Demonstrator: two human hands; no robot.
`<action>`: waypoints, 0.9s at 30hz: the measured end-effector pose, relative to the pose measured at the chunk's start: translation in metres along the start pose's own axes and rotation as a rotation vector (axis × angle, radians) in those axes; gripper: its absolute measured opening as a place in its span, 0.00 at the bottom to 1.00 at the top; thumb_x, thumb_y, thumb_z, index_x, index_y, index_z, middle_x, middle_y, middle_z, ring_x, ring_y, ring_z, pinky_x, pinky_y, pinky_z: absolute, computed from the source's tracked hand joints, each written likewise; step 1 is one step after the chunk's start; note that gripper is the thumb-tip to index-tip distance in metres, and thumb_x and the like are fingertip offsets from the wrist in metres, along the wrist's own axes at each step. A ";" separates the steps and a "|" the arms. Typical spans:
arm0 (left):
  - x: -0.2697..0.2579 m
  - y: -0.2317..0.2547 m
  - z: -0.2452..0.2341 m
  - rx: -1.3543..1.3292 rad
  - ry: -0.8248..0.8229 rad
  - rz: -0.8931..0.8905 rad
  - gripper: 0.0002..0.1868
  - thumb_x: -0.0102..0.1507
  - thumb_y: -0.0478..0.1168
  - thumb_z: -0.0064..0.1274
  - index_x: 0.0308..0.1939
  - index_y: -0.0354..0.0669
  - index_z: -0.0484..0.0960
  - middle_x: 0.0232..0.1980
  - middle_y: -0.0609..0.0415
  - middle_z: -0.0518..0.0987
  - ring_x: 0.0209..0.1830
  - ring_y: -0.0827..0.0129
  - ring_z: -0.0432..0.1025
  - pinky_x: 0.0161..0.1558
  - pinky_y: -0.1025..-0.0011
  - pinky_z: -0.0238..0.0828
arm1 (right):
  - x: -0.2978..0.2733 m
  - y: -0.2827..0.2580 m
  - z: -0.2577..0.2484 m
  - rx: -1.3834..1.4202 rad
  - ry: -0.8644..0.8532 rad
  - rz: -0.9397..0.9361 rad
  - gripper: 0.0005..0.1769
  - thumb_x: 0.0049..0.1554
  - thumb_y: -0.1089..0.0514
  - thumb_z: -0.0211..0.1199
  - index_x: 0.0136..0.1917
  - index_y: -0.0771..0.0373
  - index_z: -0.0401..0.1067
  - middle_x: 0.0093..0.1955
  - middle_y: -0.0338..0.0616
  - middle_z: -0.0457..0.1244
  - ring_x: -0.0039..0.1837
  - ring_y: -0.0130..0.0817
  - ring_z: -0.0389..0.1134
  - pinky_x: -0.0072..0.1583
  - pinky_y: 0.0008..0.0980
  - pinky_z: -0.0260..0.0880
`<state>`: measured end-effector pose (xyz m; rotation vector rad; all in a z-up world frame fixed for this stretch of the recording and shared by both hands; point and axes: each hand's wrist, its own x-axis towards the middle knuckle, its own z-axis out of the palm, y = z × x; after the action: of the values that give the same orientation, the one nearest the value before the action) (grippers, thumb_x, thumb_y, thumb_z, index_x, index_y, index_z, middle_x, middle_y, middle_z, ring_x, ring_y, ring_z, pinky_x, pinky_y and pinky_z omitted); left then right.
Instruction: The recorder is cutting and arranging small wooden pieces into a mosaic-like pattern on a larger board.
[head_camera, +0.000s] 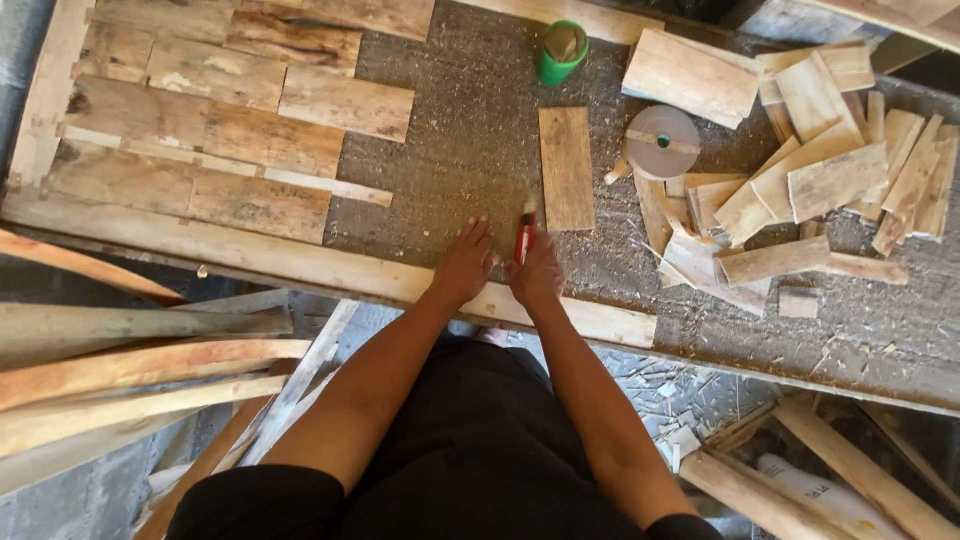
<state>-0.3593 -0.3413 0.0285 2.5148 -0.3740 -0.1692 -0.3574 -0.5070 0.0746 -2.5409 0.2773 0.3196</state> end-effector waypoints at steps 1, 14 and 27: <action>0.005 -0.002 -0.005 -0.004 0.004 0.007 0.23 0.69 0.44 0.50 0.65 0.37 0.73 0.80 0.40 0.58 0.81 0.46 0.50 0.78 0.52 0.46 | 0.004 0.000 0.002 -0.004 0.008 0.001 0.39 0.51 0.53 0.73 0.68 0.61 0.55 0.62 0.62 0.63 0.62 0.61 0.68 0.60 0.55 0.68; 0.025 -0.015 -0.040 -0.003 -0.216 0.097 0.22 0.67 0.48 0.54 0.56 0.32 0.77 0.76 0.37 0.62 0.76 0.45 0.56 0.70 0.51 0.59 | 0.003 0.071 0.036 0.349 0.022 0.186 0.13 0.64 0.56 0.59 0.56 0.65 0.64 0.47 0.60 0.67 0.47 0.50 0.69 0.49 0.49 0.70; 0.085 0.076 0.004 -0.060 -0.101 0.204 0.12 0.62 0.43 0.60 0.40 0.36 0.82 0.42 0.43 0.80 0.44 0.51 0.76 0.48 0.52 0.74 | -0.080 0.129 -0.026 1.123 0.142 0.245 0.08 0.60 0.63 0.64 0.53 0.64 0.68 0.43 0.42 0.67 0.45 0.31 0.70 0.48 0.31 0.72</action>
<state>-0.2962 -0.4294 0.0652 2.3964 -0.6531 -0.2239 -0.4629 -0.6168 0.0536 -1.4185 0.6156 0.0305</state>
